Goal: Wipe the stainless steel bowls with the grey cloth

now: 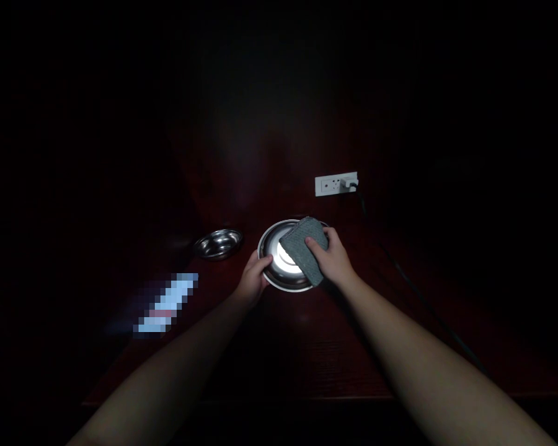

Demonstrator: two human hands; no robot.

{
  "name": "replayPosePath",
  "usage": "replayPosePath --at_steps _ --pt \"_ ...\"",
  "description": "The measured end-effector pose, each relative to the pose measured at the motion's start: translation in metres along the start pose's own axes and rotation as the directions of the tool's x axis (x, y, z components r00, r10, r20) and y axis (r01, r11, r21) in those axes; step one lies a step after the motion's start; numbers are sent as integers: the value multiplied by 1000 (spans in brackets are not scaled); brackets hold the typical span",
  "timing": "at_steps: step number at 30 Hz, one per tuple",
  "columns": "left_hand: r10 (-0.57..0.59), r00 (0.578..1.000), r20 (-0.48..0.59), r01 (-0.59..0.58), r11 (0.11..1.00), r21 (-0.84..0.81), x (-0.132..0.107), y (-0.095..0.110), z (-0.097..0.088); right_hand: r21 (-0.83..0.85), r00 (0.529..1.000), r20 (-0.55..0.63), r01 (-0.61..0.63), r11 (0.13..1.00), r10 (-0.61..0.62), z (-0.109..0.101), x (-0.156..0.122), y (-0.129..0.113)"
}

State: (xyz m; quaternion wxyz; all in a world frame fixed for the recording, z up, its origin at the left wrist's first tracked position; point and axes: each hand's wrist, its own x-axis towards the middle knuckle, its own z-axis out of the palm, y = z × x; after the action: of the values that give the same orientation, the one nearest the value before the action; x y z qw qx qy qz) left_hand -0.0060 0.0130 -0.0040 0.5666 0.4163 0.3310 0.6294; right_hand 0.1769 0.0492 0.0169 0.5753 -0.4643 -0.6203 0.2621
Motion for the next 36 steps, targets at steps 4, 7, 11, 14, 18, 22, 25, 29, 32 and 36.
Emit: replayPosePath --at_steps 4,7,11,14,18,22,25,29,32,36 --pt "28 999 -20 -28 1000 14 2 -1 1 8 1000 3 15 1000 -15 0 -1 0" --pt "-10 999 -45 10 1000 -13 1 1 4 -2 997 -76 24 1000 -24 1 0 1" --pt "-115 992 -47 108 986 -129 -3 4 9 -4 981 -192 17 1000 -18 2 1 2" --pt "-180 983 30 182 979 -95 -8 5 11 31 975 -220 -6 1000 13 2 2 2" --pt "-188 977 101 182 981 63 -11 2 10 52 981 -192 -8 999 18 2 1 1" --pt "-142 989 40 136 983 125 -9 0 7 43 989 -151 5 999 1 2 1 2" --pt "-124 992 35 119 986 119 -7 0 5 45 992 -129 0 999 6 3 0 3" --pt "-106 993 59 101 991 83 -7 1 5 41 993 -122 1 999 4 3 1 3" --pt "-94 993 77 89 994 64 -7 2 5 30 993 -115 -8 1000 12 2 1 2" --pt "-109 992 66 104 992 64 -6 2 5 29 994 -103 -20 999 23 2 0 1"
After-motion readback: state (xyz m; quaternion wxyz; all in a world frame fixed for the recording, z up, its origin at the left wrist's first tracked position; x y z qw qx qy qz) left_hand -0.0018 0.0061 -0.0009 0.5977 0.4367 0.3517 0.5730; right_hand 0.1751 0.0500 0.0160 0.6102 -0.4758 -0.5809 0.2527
